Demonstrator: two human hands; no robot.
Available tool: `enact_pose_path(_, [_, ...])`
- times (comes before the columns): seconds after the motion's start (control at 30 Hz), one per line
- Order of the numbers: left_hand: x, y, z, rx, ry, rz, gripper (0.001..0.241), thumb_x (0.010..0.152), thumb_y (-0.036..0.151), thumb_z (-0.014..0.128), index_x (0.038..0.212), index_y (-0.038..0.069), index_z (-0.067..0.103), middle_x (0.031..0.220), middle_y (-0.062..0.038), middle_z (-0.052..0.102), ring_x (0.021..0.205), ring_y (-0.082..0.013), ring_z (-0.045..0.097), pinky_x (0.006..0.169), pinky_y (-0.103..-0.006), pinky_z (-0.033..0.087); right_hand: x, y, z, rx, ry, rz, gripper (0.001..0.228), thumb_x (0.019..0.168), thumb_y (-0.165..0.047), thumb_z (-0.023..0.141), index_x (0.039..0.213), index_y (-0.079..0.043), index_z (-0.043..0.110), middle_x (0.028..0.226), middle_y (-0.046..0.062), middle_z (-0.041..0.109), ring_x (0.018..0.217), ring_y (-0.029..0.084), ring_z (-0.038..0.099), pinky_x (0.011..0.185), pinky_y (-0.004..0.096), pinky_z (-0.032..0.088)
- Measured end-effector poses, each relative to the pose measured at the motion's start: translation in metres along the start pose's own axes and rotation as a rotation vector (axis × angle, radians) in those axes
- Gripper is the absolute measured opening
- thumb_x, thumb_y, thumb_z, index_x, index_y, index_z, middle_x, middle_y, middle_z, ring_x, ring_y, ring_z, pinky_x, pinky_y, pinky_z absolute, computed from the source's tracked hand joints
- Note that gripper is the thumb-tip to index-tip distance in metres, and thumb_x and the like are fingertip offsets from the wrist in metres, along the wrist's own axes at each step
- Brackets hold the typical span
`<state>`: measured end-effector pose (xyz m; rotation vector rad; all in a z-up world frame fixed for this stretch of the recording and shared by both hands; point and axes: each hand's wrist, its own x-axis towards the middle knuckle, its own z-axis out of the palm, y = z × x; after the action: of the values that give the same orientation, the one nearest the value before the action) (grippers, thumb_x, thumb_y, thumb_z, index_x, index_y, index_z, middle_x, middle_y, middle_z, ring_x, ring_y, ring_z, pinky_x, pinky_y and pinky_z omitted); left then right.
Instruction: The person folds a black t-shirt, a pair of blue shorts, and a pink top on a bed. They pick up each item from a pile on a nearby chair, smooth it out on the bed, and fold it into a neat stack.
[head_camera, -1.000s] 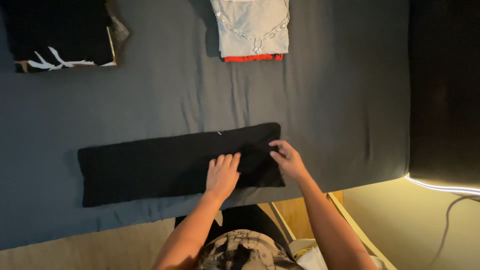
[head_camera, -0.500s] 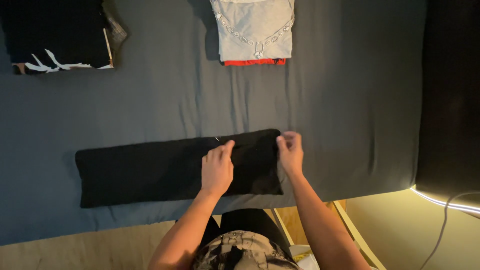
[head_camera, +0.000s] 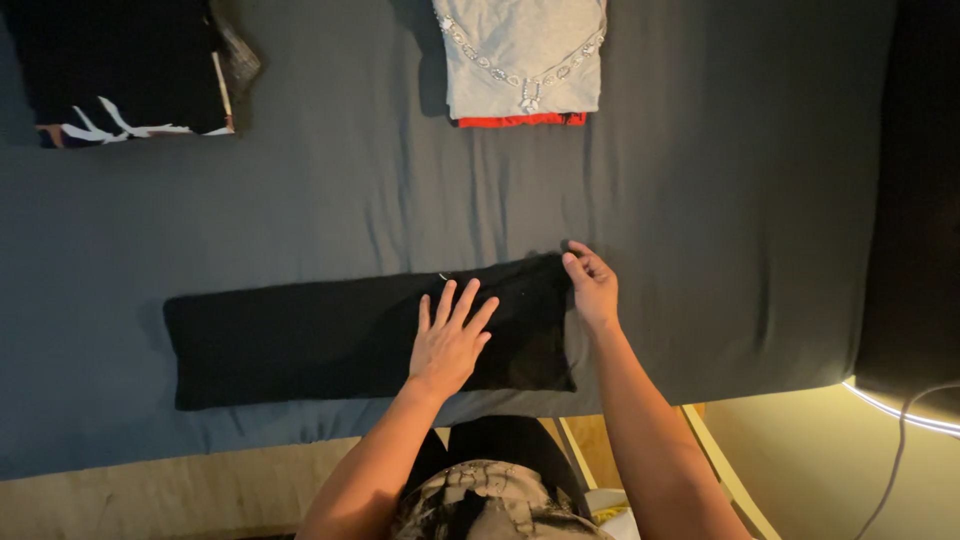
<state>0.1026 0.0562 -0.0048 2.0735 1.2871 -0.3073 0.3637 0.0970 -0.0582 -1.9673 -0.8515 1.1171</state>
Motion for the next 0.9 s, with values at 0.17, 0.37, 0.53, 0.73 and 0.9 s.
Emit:
enact_pose_path(0.17, [-0.010,-0.013,-0.001,-0.029,0.080,-0.059,0.056,0.110,0.043,0.036,0.163,0.036,0.023,0.172,-0.006,0.008,0.156,-0.0386,0.010,0.118,-0.0682,0.018,0.017,0.039,0.002,-0.273,0.105,0.151,0.025,0.094,-0.037,0.079,0.087,-0.014,0.074,0.111,0.005,0.076,0.106,0.025,0.070,0.091,0.039,0.051])
enact_pose_path(0.37, [-0.036,-0.069,0.012,-0.006,0.263,-0.266,0.058,0.105,0.044,0.048,0.160,0.034,0.034,0.170,-0.010,0.024,0.153,-0.0422,0.025,0.113,-0.0700,0.028,-0.034,-0.009,0.024,-0.664,0.308,-0.219,0.032,0.093,-0.028,0.079,0.115,-0.016,0.059,0.124,0.006,0.057,0.111,0.030,0.062,0.089,0.045,0.051])
enact_pose_path(0.53, [-0.081,-0.137,0.014,0.037,0.339,-0.480,0.059,0.104,0.049,0.047,0.160,0.036,0.035,0.171,-0.010,0.025,0.155,-0.0421,0.023,0.114,-0.0719,0.026,-0.117,-0.017,0.054,-0.982,0.243,-0.645,0.054,0.091,-0.031,0.077,0.139,-0.024,0.055,0.154,0.009,0.046,0.139,0.034,0.046,0.102,0.051,0.041])
enact_pose_path(0.73, [-0.138,-0.253,0.032,0.044,0.828,-0.710,0.061,0.087,0.042,0.080,0.139,0.024,0.054,0.141,-0.012,0.055,0.133,-0.0352,0.053,0.102,-0.0526,0.047,-0.203,0.012,0.091,-1.124,-0.139,-0.609,0.054,0.101,-0.042,0.054,0.153,-0.037,0.044,0.168,0.002,0.033,0.151,0.033,0.032,0.113,0.061,0.028])
enact_pose_path(0.9, [-0.171,-0.367,0.089,-0.320,0.789,-0.984,0.052,0.091,0.049,0.082,0.116,0.008,0.064,0.104,-0.014,0.068,0.101,-0.0398,0.067,0.087,-0.0513,0.054,-0.236,0.031,0.134,-1.204,-0.057,-0.522,0.056,0.096,-0.042,0.062,0.150,-0.035,0.047,0.167,0.000,0.034,0.151,0.032,0.032,0.111,0.062,0.031])
